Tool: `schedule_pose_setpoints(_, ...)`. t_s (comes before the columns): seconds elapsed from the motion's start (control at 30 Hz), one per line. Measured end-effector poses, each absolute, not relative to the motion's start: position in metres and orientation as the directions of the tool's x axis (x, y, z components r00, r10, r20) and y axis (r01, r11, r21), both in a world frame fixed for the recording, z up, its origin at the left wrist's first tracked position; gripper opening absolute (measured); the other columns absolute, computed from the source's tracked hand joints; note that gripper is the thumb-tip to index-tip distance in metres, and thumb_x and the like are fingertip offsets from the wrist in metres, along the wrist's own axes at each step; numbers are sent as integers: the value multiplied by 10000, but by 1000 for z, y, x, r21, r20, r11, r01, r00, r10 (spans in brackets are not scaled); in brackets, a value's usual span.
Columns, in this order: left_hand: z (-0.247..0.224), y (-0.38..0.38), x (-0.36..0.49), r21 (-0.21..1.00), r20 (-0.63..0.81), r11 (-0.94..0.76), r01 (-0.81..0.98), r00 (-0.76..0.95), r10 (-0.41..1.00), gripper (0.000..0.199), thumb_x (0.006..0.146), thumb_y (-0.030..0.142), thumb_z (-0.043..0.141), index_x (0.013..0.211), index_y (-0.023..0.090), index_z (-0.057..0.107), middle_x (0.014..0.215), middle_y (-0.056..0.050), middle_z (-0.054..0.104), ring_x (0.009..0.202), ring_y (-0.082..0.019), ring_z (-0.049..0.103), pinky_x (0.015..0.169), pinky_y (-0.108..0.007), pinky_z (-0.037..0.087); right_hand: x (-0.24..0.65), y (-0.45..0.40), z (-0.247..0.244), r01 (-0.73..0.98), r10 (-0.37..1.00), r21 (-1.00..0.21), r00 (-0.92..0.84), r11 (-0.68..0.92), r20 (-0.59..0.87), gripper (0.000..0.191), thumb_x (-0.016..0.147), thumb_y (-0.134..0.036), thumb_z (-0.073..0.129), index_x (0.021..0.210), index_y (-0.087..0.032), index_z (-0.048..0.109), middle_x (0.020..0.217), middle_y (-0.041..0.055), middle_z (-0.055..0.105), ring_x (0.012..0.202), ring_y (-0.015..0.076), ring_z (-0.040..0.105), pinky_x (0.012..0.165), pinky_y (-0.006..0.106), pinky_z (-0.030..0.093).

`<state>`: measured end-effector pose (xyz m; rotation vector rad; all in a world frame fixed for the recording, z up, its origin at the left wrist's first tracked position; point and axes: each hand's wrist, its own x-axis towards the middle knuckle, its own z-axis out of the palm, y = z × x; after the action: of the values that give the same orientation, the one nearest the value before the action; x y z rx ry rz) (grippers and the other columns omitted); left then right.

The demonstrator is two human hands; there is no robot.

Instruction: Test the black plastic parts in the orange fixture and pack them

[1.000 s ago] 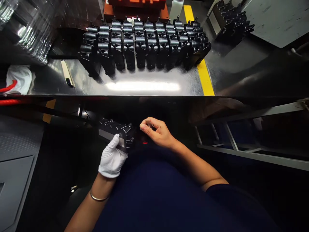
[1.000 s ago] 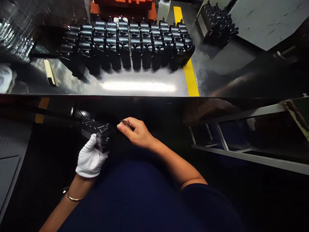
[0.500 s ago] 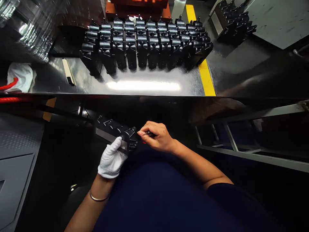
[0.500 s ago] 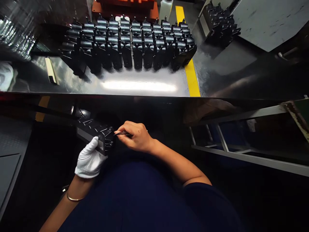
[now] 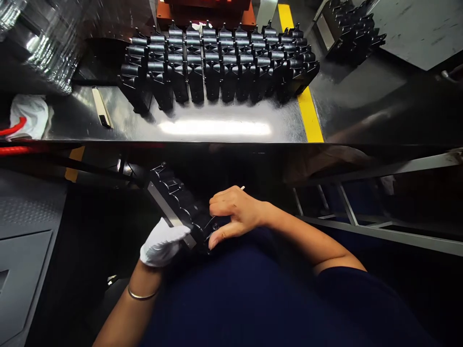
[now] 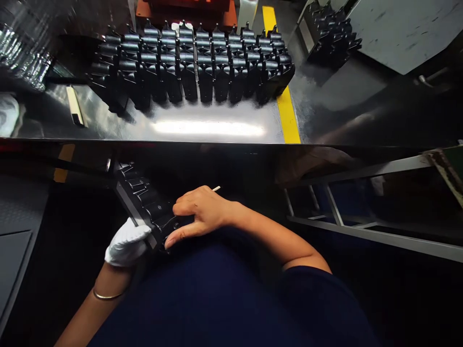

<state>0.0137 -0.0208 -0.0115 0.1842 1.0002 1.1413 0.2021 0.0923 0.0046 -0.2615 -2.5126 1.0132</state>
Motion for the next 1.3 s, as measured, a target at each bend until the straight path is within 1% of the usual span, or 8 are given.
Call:
schedule_pose_setpoints(0.17,-13,-20,26,555,-557,387,-736,15,830,239,564,145,804,790,132,727,845,-94,743,836,-287,700,767,-363,578,201,93,-2,35,374,-647,-839,762,395,608,838,-663,501,489,-190,342,500,-38,331,474,88,333,484,257,219)
schedule_pose_setpoints(0.37,-16,-20,33,375,-592,308,-874,30,805,109,673,80,717,693,186,701,724,9,728,729,-144,698,713,-195,570,196,93,-5,187,522,-592,-714,784,467,595,814,-721,451,551,-187,450,538,-23,383,513,103,355,497,261,236)
schedule_pose_setpoints(0.53,-11,-20,32,146,-688,335,-931,148,710,326,846,7,455,757,200,702,750,18,740,789,-103,712,746,-150,559,196,90,-3,207,506,-546,-717,812,480,572,920,-604,406,528,-186,412,535,-11,402,524,108,382,496,270,228)
schedule_pose_setpoints(0.63,-2,-18,32,-17,-711,333,-943,245,659,436,935,53,309,799,186,701,748,2,744,755,-80,711,762,-140,554,199,95,2,147,499,-609,-735,779,460,504,1001,-477,297,645,-185,503,585,-1,487,539,106,435,524,250,302)
schedule_pose_setpoints(0.73,7,-16,31,-105,-759,294,-950,268,594,445,984,152,273,851,162,697,783,-16,753,727,-84,713,716,-137,563,203,104,8,128,483,-607,-739,784,469,400,1011,-352,330,724,-180,549,617,3,522,551,103,464,549,238,337)
schedule_pose_setpoints(1.03,17,-10,34,-38,-869,307,-951,183,460,299,965,226,397,960,194,694,783,20,752,632,-92,696,593,-119,563,205,124,17,153,346,-417,-829,896,440,415,970,-399,449,665,-160,597,552,-10,496,528,94,464,509,241,264)
schedule_pose_setpoints(1.17,14,-11,32,-23,-871,329,-944,181,457,283,952,234,422,1046,197,686,840,20,756,665,-97,698,625,-114,562,207,129,17,102,291,-459,-885,883,363,439,976,-401,438,634,-159,572,549,-12,500,517,86,457,514,243,258)
schedule_pose_setpoints(1.3,11,-14,32,48,-857,378,-924,156,490,306,942,199,424,1128,195,666,912,5,757,751,-119,709,697,-137,566,210,134,15,54,246,-585,-935,809,255,455,976,-406,431,622,-157,572,566,-1,531,531,86,471,538,237,287)
